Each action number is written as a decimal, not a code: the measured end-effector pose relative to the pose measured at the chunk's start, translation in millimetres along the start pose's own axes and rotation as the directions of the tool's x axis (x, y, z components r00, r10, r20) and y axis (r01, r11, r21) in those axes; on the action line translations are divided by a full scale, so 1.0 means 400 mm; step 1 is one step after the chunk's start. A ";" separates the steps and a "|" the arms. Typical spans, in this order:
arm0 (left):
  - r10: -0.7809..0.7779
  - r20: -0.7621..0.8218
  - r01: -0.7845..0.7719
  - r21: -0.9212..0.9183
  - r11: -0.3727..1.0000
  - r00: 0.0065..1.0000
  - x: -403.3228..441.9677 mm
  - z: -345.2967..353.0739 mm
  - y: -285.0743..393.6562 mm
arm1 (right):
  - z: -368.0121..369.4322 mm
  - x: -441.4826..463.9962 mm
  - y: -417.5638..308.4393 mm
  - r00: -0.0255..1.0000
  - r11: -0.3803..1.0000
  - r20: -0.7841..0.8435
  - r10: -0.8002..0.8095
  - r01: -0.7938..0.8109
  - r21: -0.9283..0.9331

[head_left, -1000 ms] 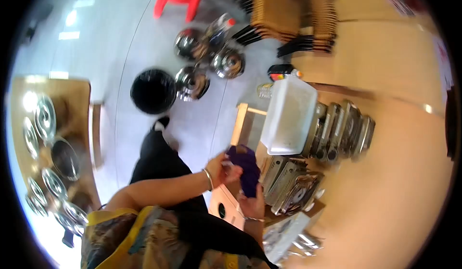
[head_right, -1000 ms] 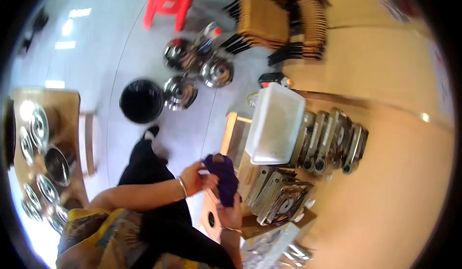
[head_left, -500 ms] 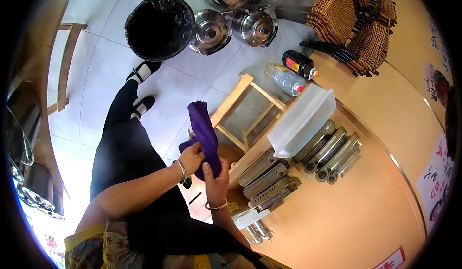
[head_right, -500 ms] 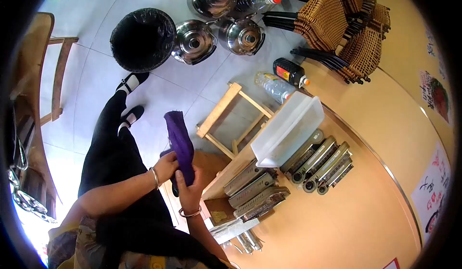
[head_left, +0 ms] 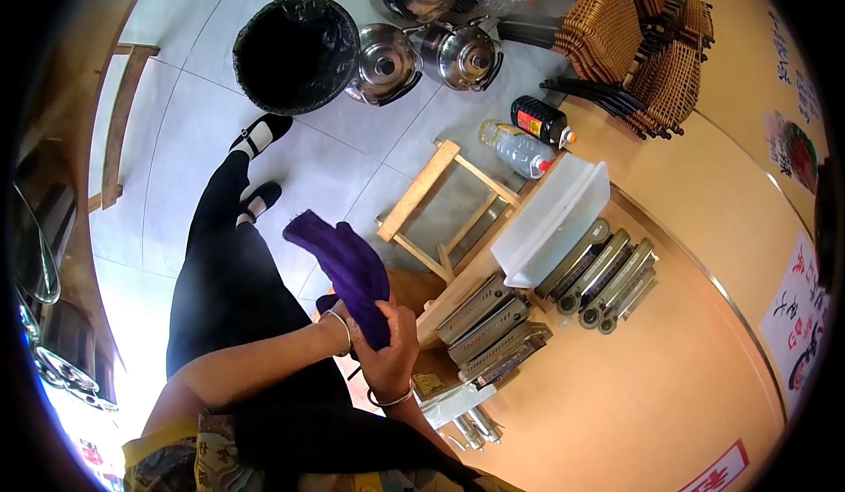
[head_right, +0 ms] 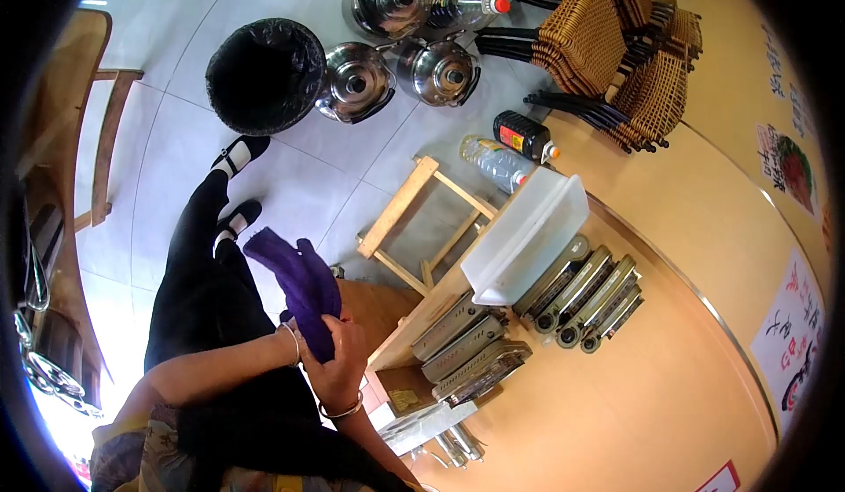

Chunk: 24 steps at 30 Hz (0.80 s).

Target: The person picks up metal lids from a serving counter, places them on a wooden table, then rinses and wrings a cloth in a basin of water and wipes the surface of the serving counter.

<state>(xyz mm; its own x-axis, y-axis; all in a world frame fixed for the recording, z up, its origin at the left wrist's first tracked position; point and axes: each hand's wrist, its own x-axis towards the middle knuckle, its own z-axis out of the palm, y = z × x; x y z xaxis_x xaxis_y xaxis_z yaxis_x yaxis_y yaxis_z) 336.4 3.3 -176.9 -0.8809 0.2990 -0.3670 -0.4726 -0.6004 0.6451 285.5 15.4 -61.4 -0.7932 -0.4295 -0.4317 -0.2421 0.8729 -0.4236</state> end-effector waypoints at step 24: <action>-0.419 -0.168 0.028 -0.905 0.424 0.892 -0.027 -0.030 0.169 | 0.010 0.006 0.082 0.924 0.785 0.146 0.353 -0.378 0.491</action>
<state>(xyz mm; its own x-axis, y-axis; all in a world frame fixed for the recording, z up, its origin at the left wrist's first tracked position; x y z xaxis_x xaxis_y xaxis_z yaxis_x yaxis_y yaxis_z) 314.4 -49.3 -137.4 -0.5835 0.3934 -0.7104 -0.2001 -0.9175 -0.3438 278.1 41.9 -79.6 -0.7368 -0.1227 -0.6649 0.3835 0.7341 -0.5604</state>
